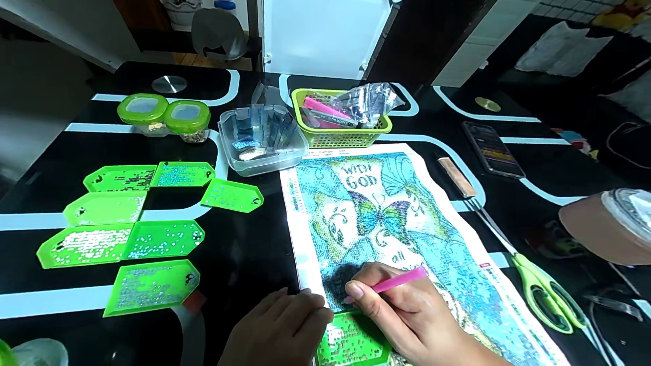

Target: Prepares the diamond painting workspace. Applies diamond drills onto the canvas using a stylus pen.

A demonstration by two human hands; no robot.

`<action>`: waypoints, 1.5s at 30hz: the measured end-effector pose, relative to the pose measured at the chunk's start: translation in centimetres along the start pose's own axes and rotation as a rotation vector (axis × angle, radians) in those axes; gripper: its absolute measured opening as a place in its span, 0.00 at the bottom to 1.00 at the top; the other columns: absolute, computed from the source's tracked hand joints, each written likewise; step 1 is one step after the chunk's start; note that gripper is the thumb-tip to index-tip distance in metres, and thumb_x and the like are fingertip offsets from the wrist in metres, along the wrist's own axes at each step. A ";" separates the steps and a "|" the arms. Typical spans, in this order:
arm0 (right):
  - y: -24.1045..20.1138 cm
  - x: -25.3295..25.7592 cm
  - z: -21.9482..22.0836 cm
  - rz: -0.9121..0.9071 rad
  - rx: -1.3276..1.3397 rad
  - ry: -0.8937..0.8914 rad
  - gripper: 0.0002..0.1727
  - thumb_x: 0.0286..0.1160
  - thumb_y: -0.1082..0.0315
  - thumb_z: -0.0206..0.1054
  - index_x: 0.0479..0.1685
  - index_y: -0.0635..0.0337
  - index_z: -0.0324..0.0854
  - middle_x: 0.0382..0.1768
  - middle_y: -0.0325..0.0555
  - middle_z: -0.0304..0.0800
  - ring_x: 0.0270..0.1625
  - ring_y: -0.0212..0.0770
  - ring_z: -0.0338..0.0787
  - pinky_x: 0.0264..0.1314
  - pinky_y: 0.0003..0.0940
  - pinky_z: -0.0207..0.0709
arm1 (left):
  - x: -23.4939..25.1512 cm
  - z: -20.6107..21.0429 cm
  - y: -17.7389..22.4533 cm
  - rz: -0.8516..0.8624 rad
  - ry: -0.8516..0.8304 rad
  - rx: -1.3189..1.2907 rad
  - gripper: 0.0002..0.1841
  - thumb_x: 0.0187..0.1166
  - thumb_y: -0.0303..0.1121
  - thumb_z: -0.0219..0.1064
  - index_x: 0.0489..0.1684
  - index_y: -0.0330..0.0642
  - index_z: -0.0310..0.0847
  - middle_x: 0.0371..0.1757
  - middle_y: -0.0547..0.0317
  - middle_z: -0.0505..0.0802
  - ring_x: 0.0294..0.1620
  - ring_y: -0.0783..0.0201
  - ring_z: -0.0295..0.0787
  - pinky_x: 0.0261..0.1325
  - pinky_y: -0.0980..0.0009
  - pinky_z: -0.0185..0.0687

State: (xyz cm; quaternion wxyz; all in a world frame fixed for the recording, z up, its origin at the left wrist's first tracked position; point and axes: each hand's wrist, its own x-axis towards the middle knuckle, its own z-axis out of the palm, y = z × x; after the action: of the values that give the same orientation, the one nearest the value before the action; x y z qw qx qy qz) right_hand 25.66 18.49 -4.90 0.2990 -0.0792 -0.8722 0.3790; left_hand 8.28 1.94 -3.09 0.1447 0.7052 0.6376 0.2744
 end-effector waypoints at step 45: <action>0.5 -0.2 0.3 0.166 0.221 0.133 0.17 0.93 0.63 0.55 0.34 0.59 0.81 0.25 0.33 0.84 0.29 0.18 0.83 0.31 0.13 0.78 | -0.1 -0.1 0.0 -0.008 -0.008 -0.012 0.22 0.75 0.47 0.75 0.57 0.40 0.90 0.63 0.50 0.94 0.66 0.52 0.91 0.74 0.54 0.80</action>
State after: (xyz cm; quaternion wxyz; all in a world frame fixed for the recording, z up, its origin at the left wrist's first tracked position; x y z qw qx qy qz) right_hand 25.59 18.54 -5.54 0.3305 -0.1427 -0.7938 0.4901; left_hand 8.24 1.87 -3.06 0.1527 0.7028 0.6382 0.2748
